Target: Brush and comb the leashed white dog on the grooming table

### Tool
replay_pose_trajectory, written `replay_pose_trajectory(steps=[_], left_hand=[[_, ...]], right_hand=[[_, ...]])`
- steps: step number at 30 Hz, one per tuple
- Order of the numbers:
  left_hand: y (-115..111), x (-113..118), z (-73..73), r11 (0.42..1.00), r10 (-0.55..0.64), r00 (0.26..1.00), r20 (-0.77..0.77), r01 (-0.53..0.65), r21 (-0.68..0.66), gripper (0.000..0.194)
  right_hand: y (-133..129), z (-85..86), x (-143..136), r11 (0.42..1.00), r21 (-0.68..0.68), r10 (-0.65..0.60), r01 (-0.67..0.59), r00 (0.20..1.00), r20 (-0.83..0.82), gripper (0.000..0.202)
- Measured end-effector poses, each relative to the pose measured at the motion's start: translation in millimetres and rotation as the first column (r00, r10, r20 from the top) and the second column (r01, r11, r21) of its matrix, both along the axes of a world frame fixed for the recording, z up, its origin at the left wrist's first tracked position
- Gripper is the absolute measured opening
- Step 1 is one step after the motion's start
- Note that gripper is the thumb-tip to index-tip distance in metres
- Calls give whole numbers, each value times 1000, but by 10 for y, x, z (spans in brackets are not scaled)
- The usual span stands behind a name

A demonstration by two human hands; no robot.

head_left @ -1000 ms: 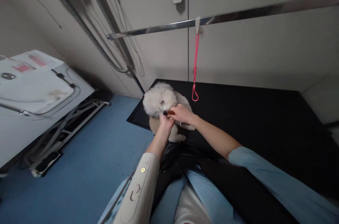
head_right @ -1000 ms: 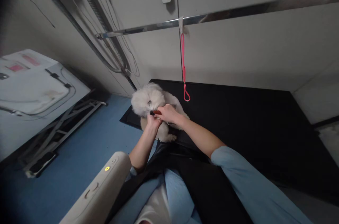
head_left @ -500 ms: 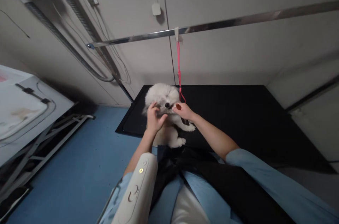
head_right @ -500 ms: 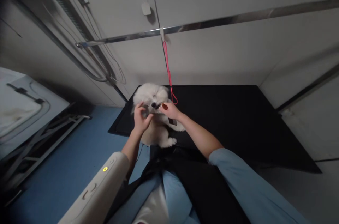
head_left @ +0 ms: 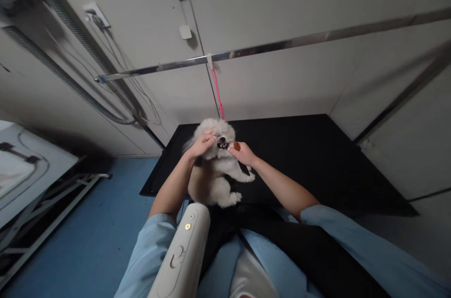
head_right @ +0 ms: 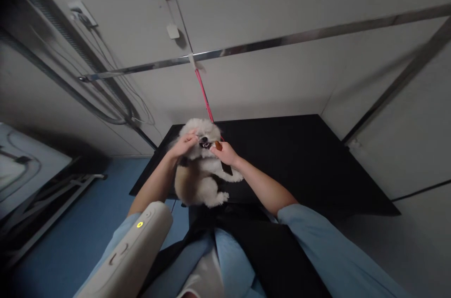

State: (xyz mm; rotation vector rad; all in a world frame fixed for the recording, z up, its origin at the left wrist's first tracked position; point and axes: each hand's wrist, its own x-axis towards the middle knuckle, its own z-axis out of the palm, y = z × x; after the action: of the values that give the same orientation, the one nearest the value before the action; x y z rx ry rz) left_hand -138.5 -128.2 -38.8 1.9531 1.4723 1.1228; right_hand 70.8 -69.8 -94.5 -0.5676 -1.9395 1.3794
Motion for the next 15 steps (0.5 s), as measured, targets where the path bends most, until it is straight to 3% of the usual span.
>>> replay_pose_trajectory(steps=[3, 5, 7, 8, 10, 12, 13, 15], left_hand=[[141, -21, 41, 998, 4, 986, 166, 5, -55, 57], [208, -54, 75, 997, 4, 961, 276, 18, -80, 52], [244, -83, 108, 994, 24, 922, 386, 18, -106, 51], [252, -91, 123, 992, 42, 900, 434, 13, -123, 51], [249, -94, 156, 988, 70, 860, 505, 11, -156, 51], [232, -80, 193, 983, 77, 830, 552, 30, -182, 50], [221, -72, 211, 980, 73, 819, 569, 47, -192, 50], [196, -56, 240, 976, 58, 805, 590, 80, -205, 50]], right_hand=[[48, -96, 121, 999, 24, -35, 36, 999, -21, 32], [41, -256, 267, 996, 32, -82, 81, 996, 30, 28], [-28, -459, 444, 993, -98, -58, 72, 988, 140, 31], [-83, -550, 534, 976, -216, 14, 28, 981, 191, 35], [-211, -648, 692, 889, -439, 233, -133, 955, 182, 47], [-314, -592, 779, 786, -496, 451, -367, 891, 54, 59], [-342, -512, 782, 767, -441, 519, -465, 854, 2, 61], [-337, -310, 702, 843, -202, 505, -498, 863, -24, 51]])
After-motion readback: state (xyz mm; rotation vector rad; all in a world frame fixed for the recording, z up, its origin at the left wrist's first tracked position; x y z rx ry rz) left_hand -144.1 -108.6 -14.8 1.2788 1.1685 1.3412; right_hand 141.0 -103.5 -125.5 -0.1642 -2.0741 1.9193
